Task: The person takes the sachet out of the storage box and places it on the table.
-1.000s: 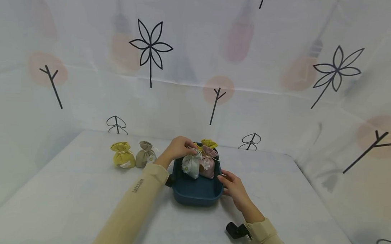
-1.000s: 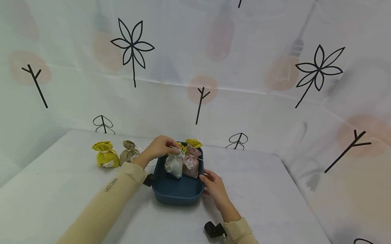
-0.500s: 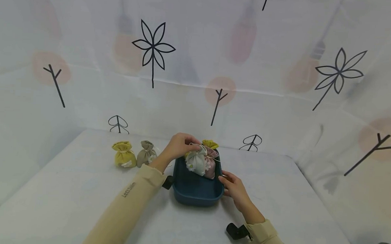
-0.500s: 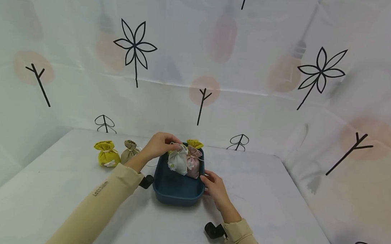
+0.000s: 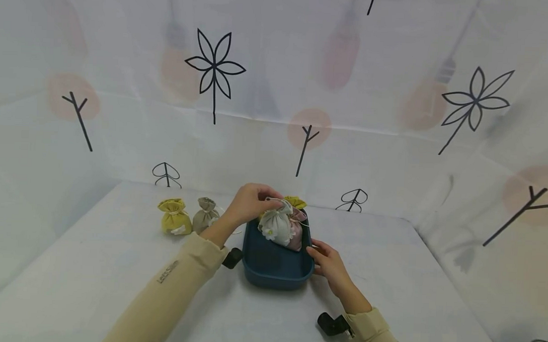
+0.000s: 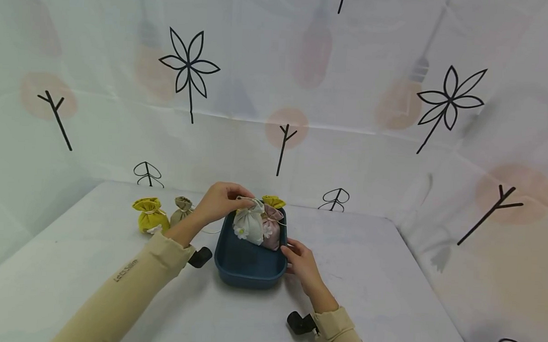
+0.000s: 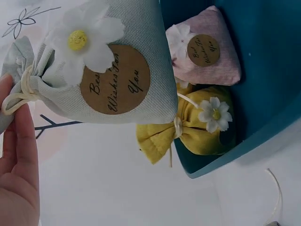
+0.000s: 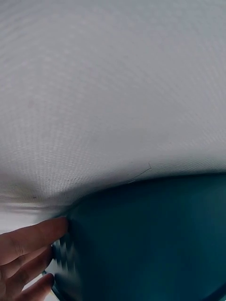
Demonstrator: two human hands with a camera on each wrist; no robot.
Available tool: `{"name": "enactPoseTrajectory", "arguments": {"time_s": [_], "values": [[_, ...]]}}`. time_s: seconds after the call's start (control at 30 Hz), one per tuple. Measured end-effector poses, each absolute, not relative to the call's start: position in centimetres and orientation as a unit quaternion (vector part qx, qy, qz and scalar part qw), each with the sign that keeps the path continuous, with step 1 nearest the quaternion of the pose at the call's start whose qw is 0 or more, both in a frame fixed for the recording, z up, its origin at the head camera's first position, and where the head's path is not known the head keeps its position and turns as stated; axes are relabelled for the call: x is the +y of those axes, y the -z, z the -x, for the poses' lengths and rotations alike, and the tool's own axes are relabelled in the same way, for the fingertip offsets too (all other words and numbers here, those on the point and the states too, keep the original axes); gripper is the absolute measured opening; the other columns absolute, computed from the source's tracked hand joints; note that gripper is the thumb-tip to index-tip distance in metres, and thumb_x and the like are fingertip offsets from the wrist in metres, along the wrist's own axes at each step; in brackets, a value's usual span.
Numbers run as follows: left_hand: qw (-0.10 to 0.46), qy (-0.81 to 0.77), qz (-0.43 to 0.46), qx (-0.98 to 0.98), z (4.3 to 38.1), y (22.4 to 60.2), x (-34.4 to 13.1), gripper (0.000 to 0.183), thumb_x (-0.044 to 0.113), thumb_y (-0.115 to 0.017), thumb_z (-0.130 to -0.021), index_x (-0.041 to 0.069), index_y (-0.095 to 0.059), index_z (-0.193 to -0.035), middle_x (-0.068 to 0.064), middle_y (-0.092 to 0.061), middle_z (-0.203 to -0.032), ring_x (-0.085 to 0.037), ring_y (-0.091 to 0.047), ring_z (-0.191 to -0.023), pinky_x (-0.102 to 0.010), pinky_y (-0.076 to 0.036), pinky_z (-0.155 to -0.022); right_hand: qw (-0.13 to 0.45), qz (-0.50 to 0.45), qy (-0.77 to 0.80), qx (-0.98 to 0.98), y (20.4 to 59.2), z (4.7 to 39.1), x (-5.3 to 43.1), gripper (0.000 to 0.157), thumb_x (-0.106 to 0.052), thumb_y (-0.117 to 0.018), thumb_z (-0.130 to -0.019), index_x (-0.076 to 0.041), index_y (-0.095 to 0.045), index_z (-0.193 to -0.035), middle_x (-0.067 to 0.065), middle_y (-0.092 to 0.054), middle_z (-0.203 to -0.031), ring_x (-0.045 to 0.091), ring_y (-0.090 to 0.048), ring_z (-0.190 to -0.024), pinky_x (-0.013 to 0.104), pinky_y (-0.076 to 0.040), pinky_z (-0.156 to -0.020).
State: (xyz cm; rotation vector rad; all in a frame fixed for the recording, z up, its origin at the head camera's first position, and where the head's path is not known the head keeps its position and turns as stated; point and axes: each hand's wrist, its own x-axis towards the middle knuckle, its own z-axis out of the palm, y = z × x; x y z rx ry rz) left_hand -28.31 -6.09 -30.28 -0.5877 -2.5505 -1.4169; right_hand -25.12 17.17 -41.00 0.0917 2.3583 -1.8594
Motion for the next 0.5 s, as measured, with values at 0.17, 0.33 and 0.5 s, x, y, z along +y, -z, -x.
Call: {"name": "enactPoseTrajectory", "arguments": {"time_s": [0.17, 0.33, 0.5], "values": [[0.096, 0.483, 0.203, -0.846, 27.4, 29.9, -6.7, 0.017, 0.024, -0.072, -0.083, 0.015, -0.073, -0.097, 0.001, -0.067, -0.101, -0.014, -0.061, -0.089, -0.031, -0.05, -0.075, 0.069, -0.028, 0.616, 0.784, 41.0, 25.1, 17.2, 0.045, -0.019, -0.052, -0.096, 0.0, -0.043, -0.135, 0.026, -0.049, -0.128, 0.036, -0.055, -0.108, 0.041, -0.052, -0.078], [0.115, 0.487, 0.207, -0.84, 26.8, 29.8, -7.7, 0.018, 0.024, -0.071, -0.083, 0.012, -0.073, -0.097, 0.0, -0.068, -0.096, -0.013, -0.06, -0.082, -0.028, -0.05, -0.069, 0.067, -0.028, 0.615, 0.786, 41.0, 25.1, 17.3, 0.045, -0.019, -0.052, -0.096, 0.001, -0.043, -0.136, 0.026, -0.049, -0.128, 0.037, -0.054, -0.109, 0.041, -0.052, -0.079], [0.13, 0.495, 0.196, -0.837, 26.1, 29.5, -8.8, 0.018, 0.022, -0.072, -0.083, 0.012, -0.073, -0.097, 0.0, -0.068, -0.095, -0.015, -0.058, -0.079, -0.029, -0.048, -0.067, 0.071, -0.027, 0.614, 0.786, 41.0, 25.1, 17.3, 0.046, -0.02, -0.052, -0.096, 0.0, -0.042, -0.136, 0.026, -0.048, -0.129, 0.037, -0.053, -0.111, 0.042, -0.051, -0.08]]}}
